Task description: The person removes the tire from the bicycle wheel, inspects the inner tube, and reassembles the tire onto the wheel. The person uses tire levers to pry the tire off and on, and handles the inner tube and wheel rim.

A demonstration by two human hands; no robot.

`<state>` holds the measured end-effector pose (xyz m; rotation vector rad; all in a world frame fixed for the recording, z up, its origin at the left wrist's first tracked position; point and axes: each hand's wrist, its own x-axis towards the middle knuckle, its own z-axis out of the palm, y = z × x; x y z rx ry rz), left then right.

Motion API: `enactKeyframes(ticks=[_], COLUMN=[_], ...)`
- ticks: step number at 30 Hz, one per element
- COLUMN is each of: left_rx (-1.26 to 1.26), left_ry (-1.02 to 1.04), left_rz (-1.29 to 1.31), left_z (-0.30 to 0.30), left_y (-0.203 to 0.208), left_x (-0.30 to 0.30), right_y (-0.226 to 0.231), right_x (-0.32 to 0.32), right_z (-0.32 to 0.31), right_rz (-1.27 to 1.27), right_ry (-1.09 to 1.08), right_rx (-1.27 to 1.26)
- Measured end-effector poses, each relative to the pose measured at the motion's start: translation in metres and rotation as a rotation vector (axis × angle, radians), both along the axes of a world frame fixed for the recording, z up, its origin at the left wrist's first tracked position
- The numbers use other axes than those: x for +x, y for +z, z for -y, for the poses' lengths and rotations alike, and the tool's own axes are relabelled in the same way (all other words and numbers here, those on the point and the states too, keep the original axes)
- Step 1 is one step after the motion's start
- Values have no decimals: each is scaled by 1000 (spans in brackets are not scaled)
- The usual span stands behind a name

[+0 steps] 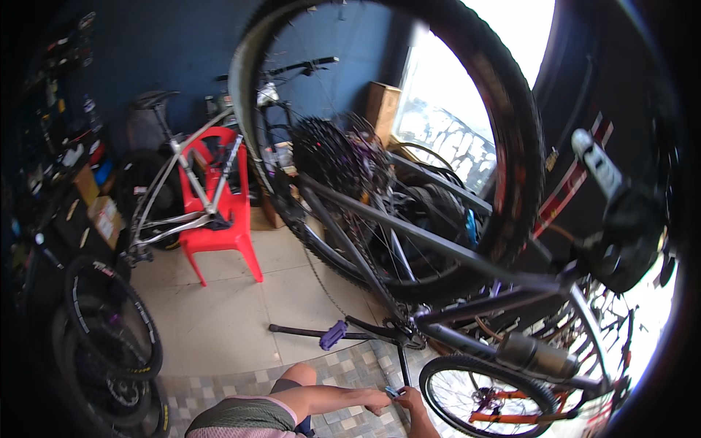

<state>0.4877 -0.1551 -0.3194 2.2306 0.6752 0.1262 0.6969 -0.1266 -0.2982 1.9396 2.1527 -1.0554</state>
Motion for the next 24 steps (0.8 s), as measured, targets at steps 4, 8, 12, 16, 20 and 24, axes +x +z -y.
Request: enactKeyframes(ticks=[4, 8, 12, 16, 20, 24], left_rx=[-151, -299, -372, -510, -456, -528], left_ry=[148, 578, 1407, 1931, 2090, 2234], left_rz=[-94, -261, -196, -106, -212, -135], left_z=[49, 106, 202, 315, 424, 481], left_y=[79, 149, 194, 256, 282, 268], left_x=[-63, -176, -293, -354, -370, -379], right_y=[92, 145, 162, 175, 203, 242], right_x=[5, -2, -44, -113, -219, -321], right_z=[4, 27, 48, 76, 91, 96], right_rz=[104, 84, -65, -190, -298, -370], right_ry=[73, 108, 262, 279, 326, 558], right_rx=[-58, 14, 106, 82, 8, 102])
